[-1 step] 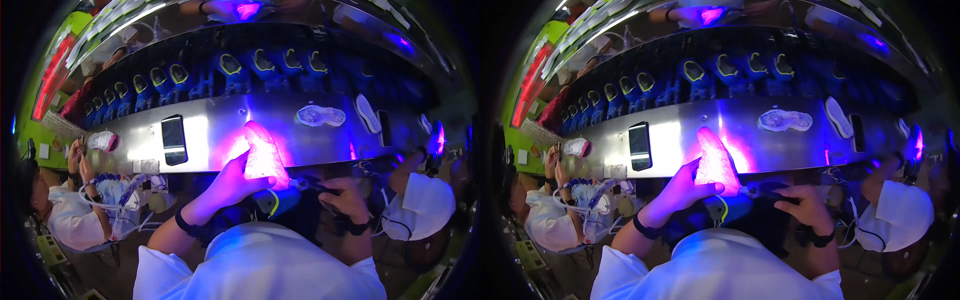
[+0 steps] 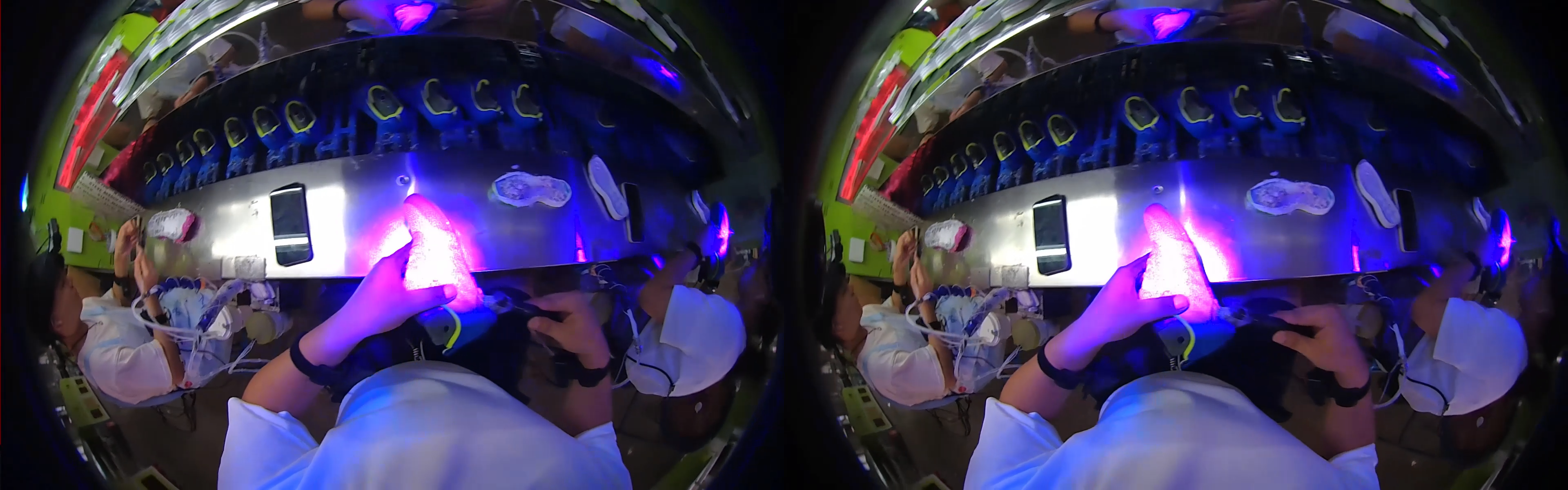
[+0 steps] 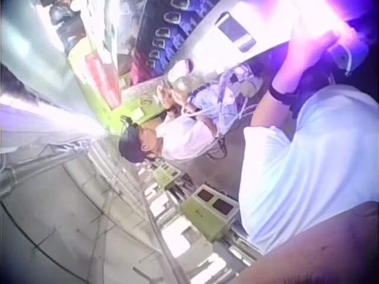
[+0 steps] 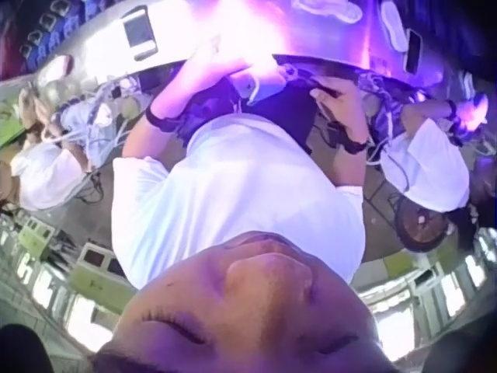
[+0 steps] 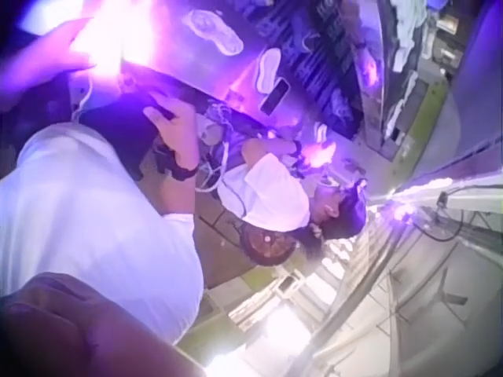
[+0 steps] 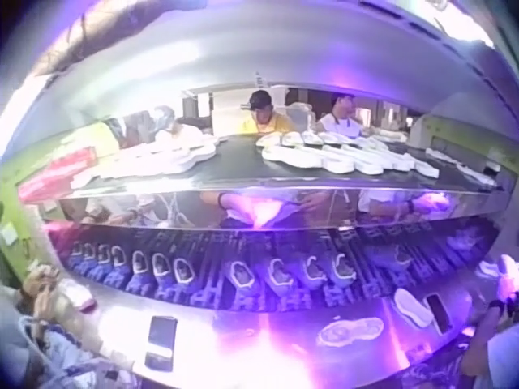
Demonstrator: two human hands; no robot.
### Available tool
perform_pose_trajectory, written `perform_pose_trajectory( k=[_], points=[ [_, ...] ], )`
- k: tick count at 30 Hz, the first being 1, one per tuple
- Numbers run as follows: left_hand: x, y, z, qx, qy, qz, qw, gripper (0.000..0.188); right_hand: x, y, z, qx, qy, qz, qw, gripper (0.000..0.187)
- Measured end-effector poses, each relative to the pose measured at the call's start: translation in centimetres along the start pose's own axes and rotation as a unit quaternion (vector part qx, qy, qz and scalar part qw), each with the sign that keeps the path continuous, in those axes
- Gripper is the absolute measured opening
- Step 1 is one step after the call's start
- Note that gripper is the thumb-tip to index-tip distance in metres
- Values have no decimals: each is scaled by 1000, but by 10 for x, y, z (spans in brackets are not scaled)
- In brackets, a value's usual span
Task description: The recorder uses a brush to apply adhesive to the bottom of various shoe components on an assembly line.
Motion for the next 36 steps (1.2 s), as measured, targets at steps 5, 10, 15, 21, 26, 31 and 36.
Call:
perform_pose_trajectory(
  k=[5, 10, 15, 21, 26, 31, 36],
  points=[
    [-14, 5, 10, 53, -142, -49, 987, 87, 20, 17, 7, -90, 87, -34, 991, 33],
    [-26, 10, 30, 5, -42, -85, 995, 91, 49, 16, -4, -89, 61, -100, 989, 33],
    [-33, 24, 35, -42, 166, -100, 980, 79, 60, 8, 17, -132, 103, -130, 977, 33],
    [-35, 46, 34, -170, 242, -24, 955, 45, 46, -1, 65, -133, 176, -104, 970, 36],
    [-21, 51, 35, -233, 420, -16, 877, 52, 32, -9, 81, -193, 210, -110, 952, 37],
    [-11, 34, 43, -287, 568, 94, 766, 60, 15, -35, 75, -232, 199, -112, 945, 36],
    [2, 31, 53, -333, 677, 138, 642, 67, 17, -41, 50, -255, 136, -114, 950, 36]
  ],
)
Point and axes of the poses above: each hand's wrist, its own y-axis away from the middle knuckle, its own x-axis out of the palm, z = x × y, the point moved 2 cm from there along -y, towards the middle knuckle, and after that the axes turned 1 degree about -y, right-handed, at the moved point
